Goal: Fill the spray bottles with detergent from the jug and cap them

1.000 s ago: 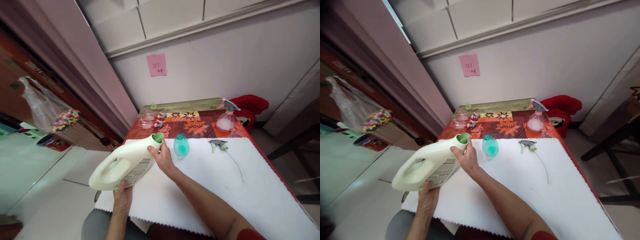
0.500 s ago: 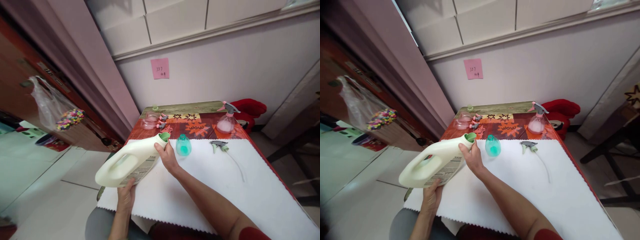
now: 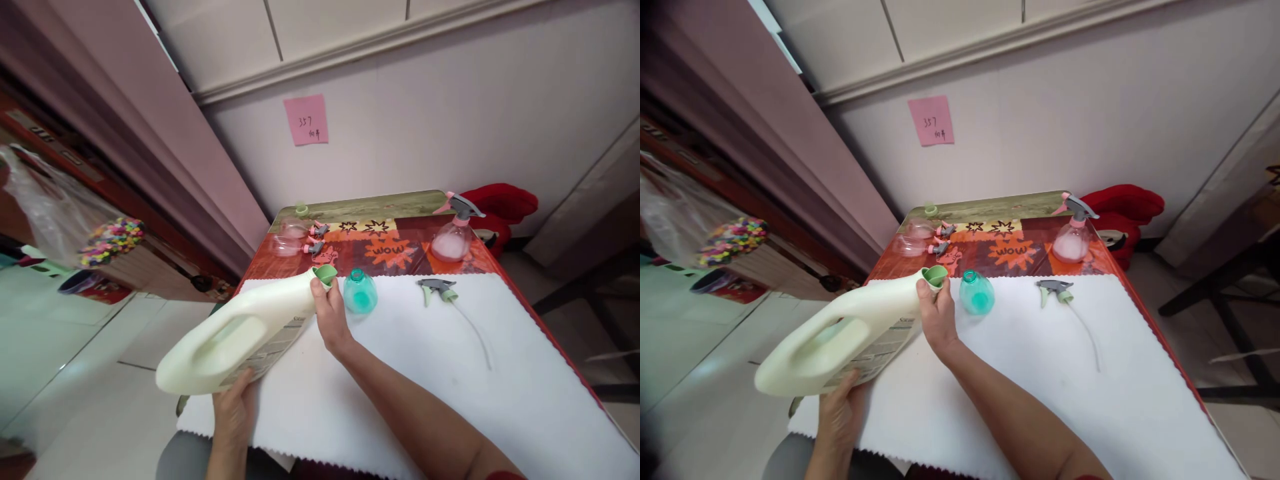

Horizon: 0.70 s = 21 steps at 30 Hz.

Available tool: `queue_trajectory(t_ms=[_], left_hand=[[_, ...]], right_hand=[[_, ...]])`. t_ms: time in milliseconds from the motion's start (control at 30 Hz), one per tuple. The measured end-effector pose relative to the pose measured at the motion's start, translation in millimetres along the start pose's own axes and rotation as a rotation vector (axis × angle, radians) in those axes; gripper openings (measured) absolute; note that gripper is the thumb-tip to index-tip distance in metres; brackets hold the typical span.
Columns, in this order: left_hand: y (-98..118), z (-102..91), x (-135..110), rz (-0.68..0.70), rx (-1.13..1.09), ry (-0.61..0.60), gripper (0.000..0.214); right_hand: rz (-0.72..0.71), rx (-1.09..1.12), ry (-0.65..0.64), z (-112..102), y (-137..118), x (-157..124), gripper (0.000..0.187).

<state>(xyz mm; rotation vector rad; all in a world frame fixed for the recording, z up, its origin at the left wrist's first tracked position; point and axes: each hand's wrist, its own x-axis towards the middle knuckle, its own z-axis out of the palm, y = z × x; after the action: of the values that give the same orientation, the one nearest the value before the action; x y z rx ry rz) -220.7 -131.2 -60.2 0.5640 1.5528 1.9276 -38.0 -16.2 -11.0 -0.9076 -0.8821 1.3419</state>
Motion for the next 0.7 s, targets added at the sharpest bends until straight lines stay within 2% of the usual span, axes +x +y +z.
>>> queue_trajectory(t_ms=[133,367,567,700], left_hand=[[18,10.2,4,0.093,-0.023,0.01,0.053],[46,22.7,7,0.221,0.008,-0.03,0.049],[58,27.9,7,0.213,0.053,-0.052,0.051],[61,30.9,8,0.217,0.055,-0.072,0.052]], right_hand=[[0.007,-0.031,0.009,-3,-9,4,0.045],[-0.003,0.082,0.069,1,-19,0,0.043],[0.052,0.082,0.113,1,-25,-2,0.044],[0.039,0.108,0.131,0,-24,1,0.044]])
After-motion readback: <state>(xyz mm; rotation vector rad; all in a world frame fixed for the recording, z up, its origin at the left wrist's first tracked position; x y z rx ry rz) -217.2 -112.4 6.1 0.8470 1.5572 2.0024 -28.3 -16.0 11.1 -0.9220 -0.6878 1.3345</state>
